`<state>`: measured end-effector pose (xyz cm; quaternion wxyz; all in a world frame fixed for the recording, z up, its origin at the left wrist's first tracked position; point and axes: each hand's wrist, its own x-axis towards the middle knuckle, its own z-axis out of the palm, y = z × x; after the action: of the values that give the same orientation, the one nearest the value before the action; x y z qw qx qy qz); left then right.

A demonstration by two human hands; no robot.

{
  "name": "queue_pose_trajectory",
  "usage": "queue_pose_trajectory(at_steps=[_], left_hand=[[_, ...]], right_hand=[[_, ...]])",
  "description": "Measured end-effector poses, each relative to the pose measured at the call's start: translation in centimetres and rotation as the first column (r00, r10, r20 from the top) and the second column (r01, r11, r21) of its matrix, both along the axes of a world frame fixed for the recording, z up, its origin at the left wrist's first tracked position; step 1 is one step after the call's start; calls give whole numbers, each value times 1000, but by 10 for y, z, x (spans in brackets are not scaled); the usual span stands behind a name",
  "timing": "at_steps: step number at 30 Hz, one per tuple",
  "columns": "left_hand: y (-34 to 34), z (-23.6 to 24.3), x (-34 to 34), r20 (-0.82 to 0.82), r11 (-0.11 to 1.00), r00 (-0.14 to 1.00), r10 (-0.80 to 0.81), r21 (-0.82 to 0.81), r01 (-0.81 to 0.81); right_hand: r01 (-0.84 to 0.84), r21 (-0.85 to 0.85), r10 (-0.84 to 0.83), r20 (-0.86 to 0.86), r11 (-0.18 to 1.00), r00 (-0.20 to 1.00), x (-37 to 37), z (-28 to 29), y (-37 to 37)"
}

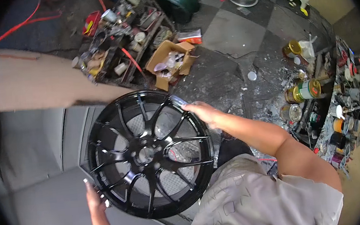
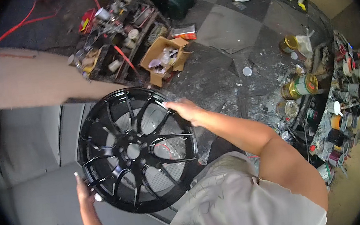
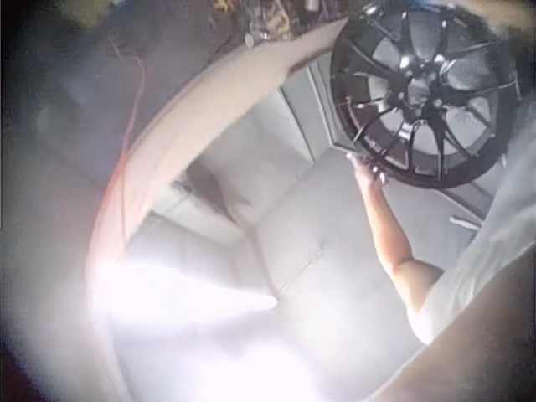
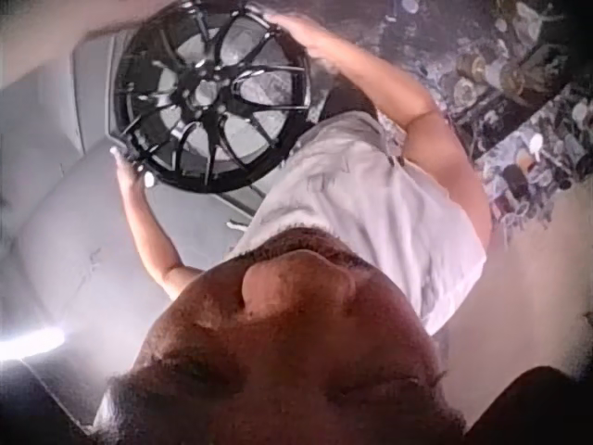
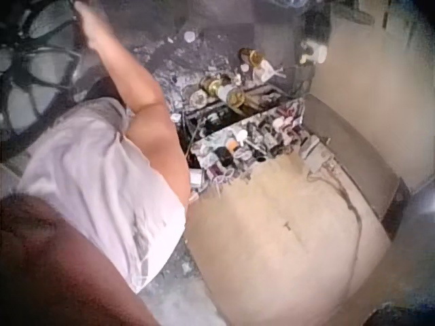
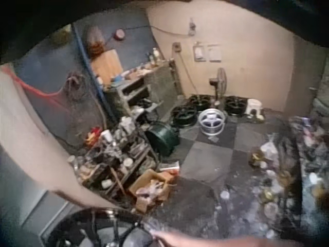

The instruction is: The person prepares paint in a spray gun cup and then sprays a dark paint onto a car wheel rim suspended in a paint booth.

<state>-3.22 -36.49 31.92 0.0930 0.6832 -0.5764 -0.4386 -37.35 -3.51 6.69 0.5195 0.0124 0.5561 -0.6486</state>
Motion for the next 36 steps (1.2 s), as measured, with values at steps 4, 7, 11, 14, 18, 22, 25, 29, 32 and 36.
queue_pose_trajectory(at_steps=[4, 7, 11, 14, 18, 22, 25, 29, 32, 36], left_hand=[[10, -150, -80, -74, 954, 979, -192, 219, 203], [60, -232, -198, -2, 916, 950, -314, 265, 303], [121, -328, -314, -370, 792, 844, -387, 335, 510], [187, -343, -423, -436, 706, 734, -520, 265, 657], [264, -335, -554, -543, 537, 570, -617, 238, 809], [328, -334, -685, -501, 402, 490, -713, 281, 872], [348, -416, -794, -551, 231, 441, -708, 410, 882], [387, -455, -908, -433, 184, 263, -862, 216, 959], [391, -452, -975, -334, 176, 250, -909, 236, 956], [363, -473, -1082, -261, 175, 215, -941, 170, 970]], right_hand=[[116, 198, -94, -115, 973, 989, -64, -14, 102], [328, 256, -282, -200, 909, 938, -105, -65, 193], [581, 367, -522, -256, 726, 814, -130, -13, 287], [733, 354, -682, -279, 581, 676, -146, -26, 364], [825, 416, -816, -267, 382, 512, -181, 10, 420], [899, 344, -903, -233, 270, 360, -226, -28, 511], [906, 368, -892, -309, 207, 329, -291, -42, 547], [921, 389, -950, -290, -5, 118, -386, -25, 507], [846, 531, -920, -353, -46, 172, -405, -76, 532], [809, 578, -956, -281, -102, 80, -488, -106, 480]])
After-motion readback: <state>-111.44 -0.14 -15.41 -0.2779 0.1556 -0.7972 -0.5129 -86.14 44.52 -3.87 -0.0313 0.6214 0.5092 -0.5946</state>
